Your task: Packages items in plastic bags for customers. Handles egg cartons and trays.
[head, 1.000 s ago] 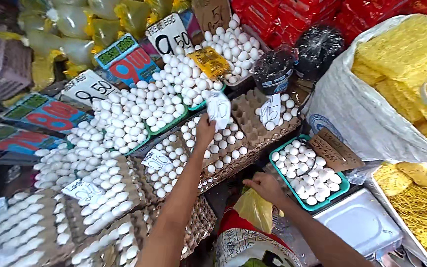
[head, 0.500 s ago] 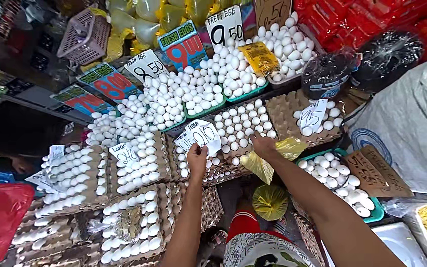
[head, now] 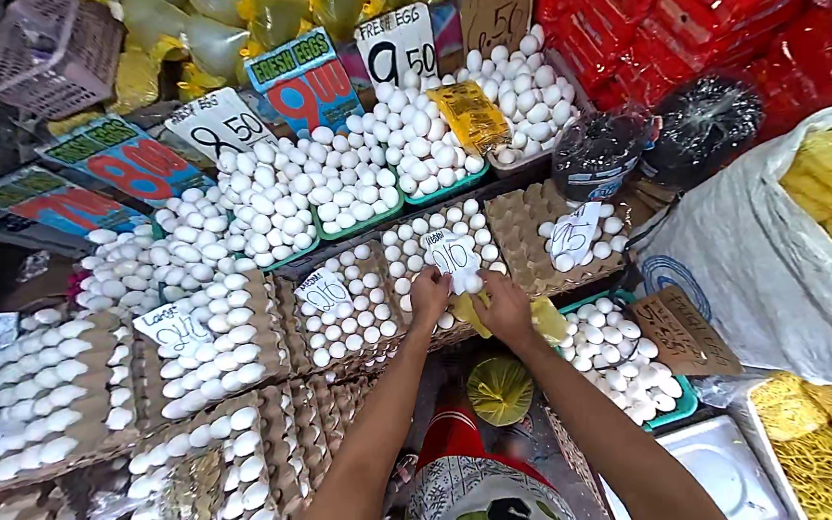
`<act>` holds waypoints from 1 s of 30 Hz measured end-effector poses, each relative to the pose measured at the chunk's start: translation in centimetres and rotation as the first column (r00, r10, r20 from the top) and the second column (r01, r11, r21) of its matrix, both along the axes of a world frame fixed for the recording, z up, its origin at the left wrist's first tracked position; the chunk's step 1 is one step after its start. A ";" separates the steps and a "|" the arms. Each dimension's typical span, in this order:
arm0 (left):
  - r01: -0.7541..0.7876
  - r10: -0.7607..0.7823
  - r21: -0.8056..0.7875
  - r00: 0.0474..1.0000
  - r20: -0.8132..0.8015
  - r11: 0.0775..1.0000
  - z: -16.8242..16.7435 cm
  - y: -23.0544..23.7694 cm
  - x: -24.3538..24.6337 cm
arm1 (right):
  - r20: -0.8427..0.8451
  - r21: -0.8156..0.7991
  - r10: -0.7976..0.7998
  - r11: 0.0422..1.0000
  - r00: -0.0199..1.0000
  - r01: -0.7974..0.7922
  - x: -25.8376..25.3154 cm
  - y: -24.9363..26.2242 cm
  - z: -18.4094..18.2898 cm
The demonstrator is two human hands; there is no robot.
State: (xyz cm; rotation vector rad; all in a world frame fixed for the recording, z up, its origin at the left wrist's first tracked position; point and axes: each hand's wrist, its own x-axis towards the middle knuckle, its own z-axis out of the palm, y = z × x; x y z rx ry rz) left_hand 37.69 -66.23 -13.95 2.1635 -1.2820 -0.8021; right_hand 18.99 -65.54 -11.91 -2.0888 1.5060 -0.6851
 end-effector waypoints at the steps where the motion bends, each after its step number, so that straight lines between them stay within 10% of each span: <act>1: 0.013 -0.015 0.031 0.999 0.041 0.999 -0.2 -0.4 -0.6 | -0.049 -0.020 0.038 0.999 0.998 -0.039 0.2 -0.1 -0.1; 19: 0.027 -0.073 0.186 0.967 0.246 0.982 -0.9 -1.5 -1.1 | -0.429 0.178 0.163 0.980 0.888 -0.094 5.0 -2.4 -3.5; 24: 0.156 -0.167 -0.193 0.985 -0.044 0.969 1.0 2.4 -0.2 | -0.220 0.299 0.128 0.953 0.967 -0.058 3.9 -1.2 -0.1; 30: 0.522 -0.532 -0.193 0.642 -0.552 0.831 3.1 13.5 -4.5 | 0.212 0.307 0.101 0.937 0.972 -0.164 -3.1 6.8 3.0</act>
